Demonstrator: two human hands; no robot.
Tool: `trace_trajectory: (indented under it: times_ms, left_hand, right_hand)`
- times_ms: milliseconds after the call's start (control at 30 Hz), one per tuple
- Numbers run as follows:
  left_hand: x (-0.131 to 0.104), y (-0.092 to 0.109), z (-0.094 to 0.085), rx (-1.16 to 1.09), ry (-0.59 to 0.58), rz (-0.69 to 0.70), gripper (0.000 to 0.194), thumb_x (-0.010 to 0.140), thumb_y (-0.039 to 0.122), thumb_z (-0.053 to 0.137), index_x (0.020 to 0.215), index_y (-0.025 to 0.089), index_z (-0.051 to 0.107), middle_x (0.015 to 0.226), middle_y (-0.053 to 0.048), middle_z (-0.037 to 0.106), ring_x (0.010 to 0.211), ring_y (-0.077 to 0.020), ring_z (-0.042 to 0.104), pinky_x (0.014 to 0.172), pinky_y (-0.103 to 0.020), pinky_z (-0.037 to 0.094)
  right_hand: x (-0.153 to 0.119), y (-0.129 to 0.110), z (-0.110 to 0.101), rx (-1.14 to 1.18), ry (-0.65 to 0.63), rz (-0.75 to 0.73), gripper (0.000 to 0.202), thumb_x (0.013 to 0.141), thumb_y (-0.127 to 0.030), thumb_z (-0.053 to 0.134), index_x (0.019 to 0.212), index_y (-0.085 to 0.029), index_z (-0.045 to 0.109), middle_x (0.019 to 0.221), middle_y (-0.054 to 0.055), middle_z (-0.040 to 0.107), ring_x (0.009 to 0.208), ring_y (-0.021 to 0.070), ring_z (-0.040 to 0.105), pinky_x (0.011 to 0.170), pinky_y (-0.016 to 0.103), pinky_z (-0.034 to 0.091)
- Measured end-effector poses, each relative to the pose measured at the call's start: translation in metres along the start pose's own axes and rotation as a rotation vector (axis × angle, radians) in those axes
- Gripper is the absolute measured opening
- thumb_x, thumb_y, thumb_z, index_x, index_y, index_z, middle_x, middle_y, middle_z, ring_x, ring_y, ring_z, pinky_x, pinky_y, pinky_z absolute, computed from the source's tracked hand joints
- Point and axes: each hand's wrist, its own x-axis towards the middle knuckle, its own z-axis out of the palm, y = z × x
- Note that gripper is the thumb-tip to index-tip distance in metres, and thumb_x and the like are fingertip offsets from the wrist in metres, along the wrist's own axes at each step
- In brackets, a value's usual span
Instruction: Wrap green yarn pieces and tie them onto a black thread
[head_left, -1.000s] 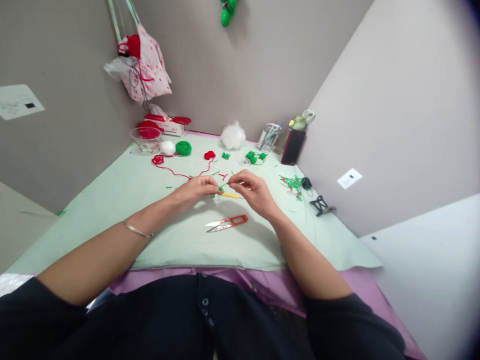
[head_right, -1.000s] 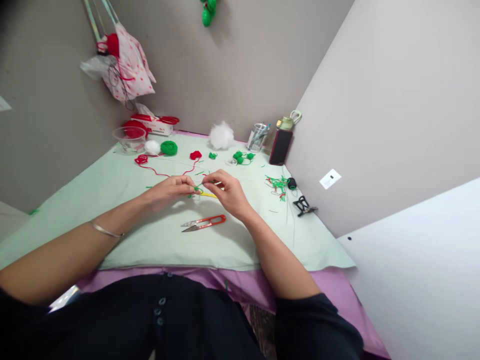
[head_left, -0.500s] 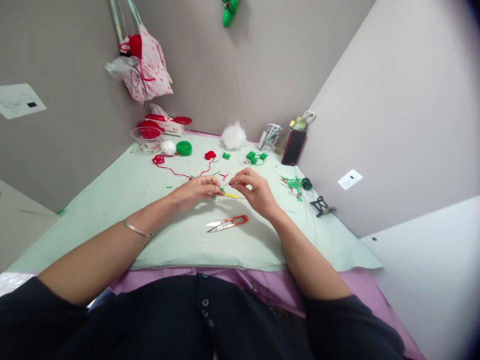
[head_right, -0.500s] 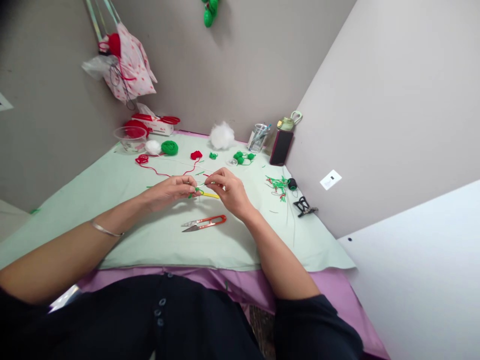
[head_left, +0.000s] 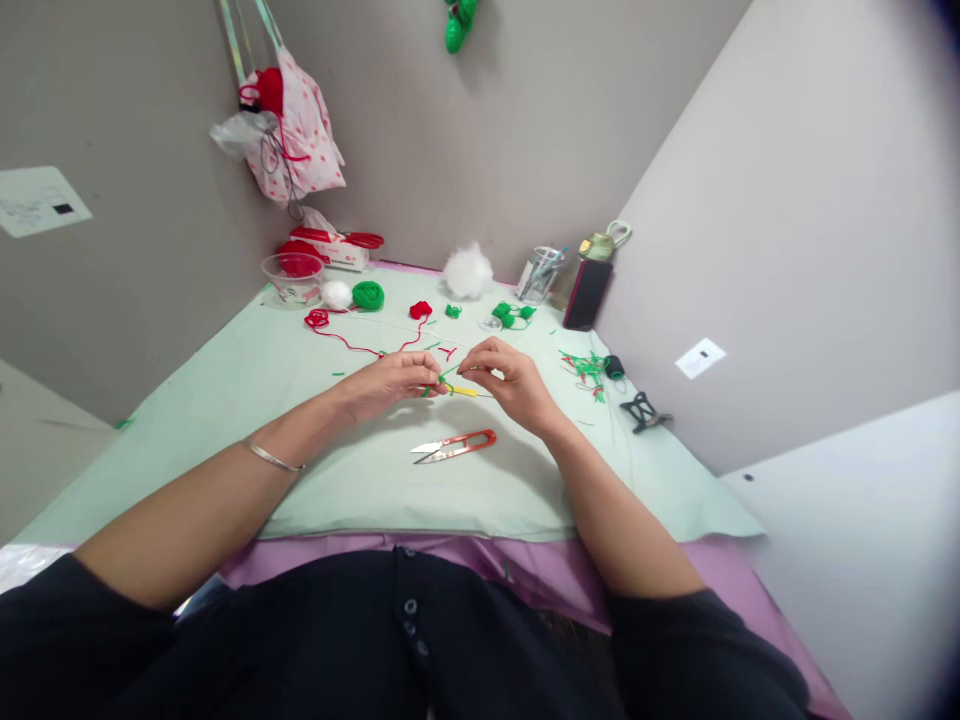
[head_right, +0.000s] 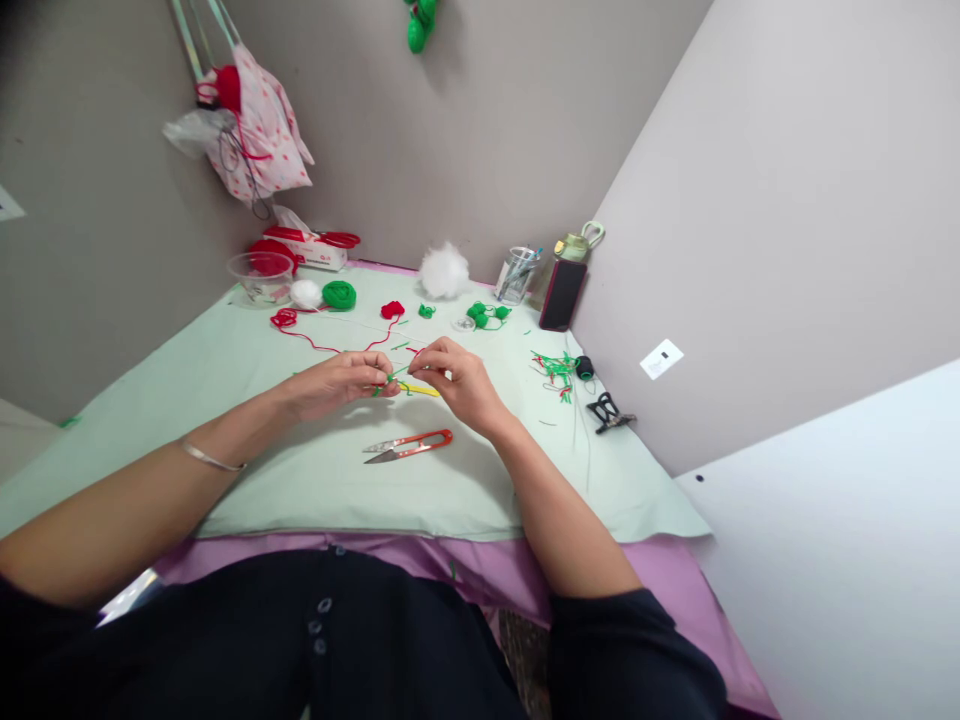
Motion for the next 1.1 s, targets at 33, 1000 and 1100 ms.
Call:
trace_trajectory:
  times_ms: [33,1000,1100]
  left_hand:
    - [0.000,0.000,0.000,0.004,-0.016,-0.003,0.018,0.075,0.032,0.072,0.082,0.018,0.062,0.086,-0.005,0.071,0.094,-0.0205,0.065,0.093,-0.037,0.042]
    - [-0.001,-0.002,0.008,0.115,-0.061,0.027,0.022,0.077,0.035,0.072,0.086,0.016,0.065,0.089,-0.004,0.067,0.094,-0.0193,0.063,0.090,-0.034,0.041]
    - [0.000,-0.003,0.009,0.159,-0.047,0.021,0.023,0.076,0.036,0.073,0.084,0.016,0.064,0.086,-0.003,0.068,0.092,-0.0191,0.064,0.087,-0.033,0.042]
  right_hand:
    - [0.000,0.000,0.000,0.020,-0.002,0.008,0.012,0.091,-0.025,0.061,0.089,-0.023,0.073,0.091,0.004,0.065,0.081,0.0154,0.059,0.073,0.030,0.048]
    - [0.002,-0.009,0.015,0.736,0.056,0.399,0.020,0.079,-0.035,0.074,0.084,-0.018,0.066,0.080,-0.001,0.064,0.053,0.0049,0.043,0.049,0.021,0.034]
    - [0.003,-0.009,0.009,0.886,0.005,0.431,0.024,0.082,-0.040,0.071,0.085,-0.019,0.059,0.074,-0.001,0.066,0.046,0.0058,0.044,0.042,0.020,0.029]
